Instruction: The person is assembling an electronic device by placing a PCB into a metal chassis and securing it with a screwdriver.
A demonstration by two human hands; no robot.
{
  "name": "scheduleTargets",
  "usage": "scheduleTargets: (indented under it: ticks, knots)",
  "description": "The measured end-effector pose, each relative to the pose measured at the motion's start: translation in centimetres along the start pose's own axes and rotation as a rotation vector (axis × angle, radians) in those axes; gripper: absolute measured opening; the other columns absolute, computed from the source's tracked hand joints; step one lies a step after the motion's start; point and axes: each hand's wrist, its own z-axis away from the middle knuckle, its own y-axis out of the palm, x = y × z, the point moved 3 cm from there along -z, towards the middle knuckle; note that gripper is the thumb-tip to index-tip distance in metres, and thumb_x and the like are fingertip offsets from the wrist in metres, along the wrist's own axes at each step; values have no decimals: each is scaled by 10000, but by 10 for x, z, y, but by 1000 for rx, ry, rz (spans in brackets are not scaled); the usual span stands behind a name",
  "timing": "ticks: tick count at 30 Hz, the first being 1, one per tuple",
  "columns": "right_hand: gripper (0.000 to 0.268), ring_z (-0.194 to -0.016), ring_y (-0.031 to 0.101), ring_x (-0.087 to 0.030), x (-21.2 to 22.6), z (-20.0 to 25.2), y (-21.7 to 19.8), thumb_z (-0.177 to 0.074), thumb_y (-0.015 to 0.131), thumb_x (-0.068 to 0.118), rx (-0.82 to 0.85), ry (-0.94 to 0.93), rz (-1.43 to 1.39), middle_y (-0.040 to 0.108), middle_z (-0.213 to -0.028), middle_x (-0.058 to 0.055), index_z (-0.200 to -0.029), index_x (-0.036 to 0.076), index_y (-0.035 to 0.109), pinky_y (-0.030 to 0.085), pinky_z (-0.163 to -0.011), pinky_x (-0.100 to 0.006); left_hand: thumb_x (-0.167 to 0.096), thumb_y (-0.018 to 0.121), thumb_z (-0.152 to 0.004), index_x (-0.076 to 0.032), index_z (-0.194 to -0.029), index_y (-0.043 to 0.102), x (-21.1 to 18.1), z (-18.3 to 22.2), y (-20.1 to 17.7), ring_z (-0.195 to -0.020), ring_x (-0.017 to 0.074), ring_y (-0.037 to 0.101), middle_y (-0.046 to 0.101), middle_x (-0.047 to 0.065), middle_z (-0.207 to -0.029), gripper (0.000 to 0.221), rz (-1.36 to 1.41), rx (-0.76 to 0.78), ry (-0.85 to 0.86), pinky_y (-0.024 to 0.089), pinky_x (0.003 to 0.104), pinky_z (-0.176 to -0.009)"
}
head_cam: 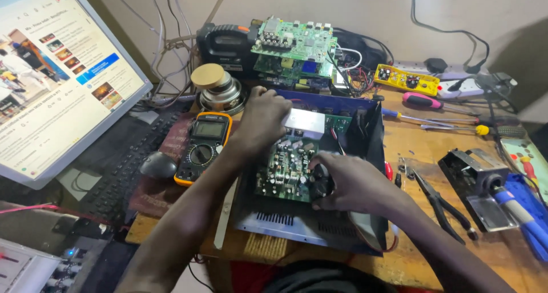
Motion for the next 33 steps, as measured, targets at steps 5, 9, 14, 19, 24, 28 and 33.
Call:
scheduleTargets:
  ticks: [5,9,14,19,24,28,33]
  knots:
    - [811,-1146,732,-530,-7,-7,17,-752,961,273,8,-54,14,768,-1255,-232,-1445,53,602,640,-871,-622,-121,784,-700,-125,-927,812,5,6,-2,-978,315,731,780,80,-838,229,44,-25,-11,399,514,-1146]
    - [753,-1137,768,-469,7,-8,20,-752,940,231,56,8,45,791,-1223,-183,-1421,76,630,678,-848,-541,-83,782,-709,-100,-914,827,2,17,-3,-990,360,733,769,107,-818,210,142,25,-91,426,539,-1142]
    - [760,-1167,753,-478,9,-10,21,-757,938,205,47,39,50,783,-1241,-194,-1433,82,615,671,-863,-569,-73,753,-748,-102,-899,822,7,19,3,-984,343,735,778,105,-826,168,151,-11,-58,440,518,-1117]
    - [767,-1175,750,-481,7,-11,19,-769,944,210,59,74,77,783,-1250,-192,-1450,98,610,681,-862,-559,-68,778,-743,-119,-942,836,6,18,7,-985,328,734,790,99,-854,213,128,-60,-31,402,531,-1134]
    - [824,-1246,686,-554,-13,-13,22,-798,904,143,74,15,-111,729,-1322,-283,-1512,102,494,660,-940,-661,-88,777,-800,-88,-986,805,10,22,11,-1001,324,732,786,102,-952,188,78,-72,-31,412,510,-1137]
    - [720,-1283,670,-558,-28,-7,12,-831,809,-25,26,-14,-180,704,-1341,-343,-1487,9,515,671,-976,-611,-102,814,-760,-91,-1043,782,-8,29,-8,-1101,321,706,772,106,-1035,285,72,-8,19,349,524,-1169]
    - [594,-1335,681,-468,-42,-8,1,-884,807,70,100,54,-6,749,-1384,-220,-1445,108,617,631,-1033,-595,-206,974,-733,-7,-1381,676,-58,50,-92,-1383,517,543,637,297,-1425,740,475,339,52,334,666,-1204]
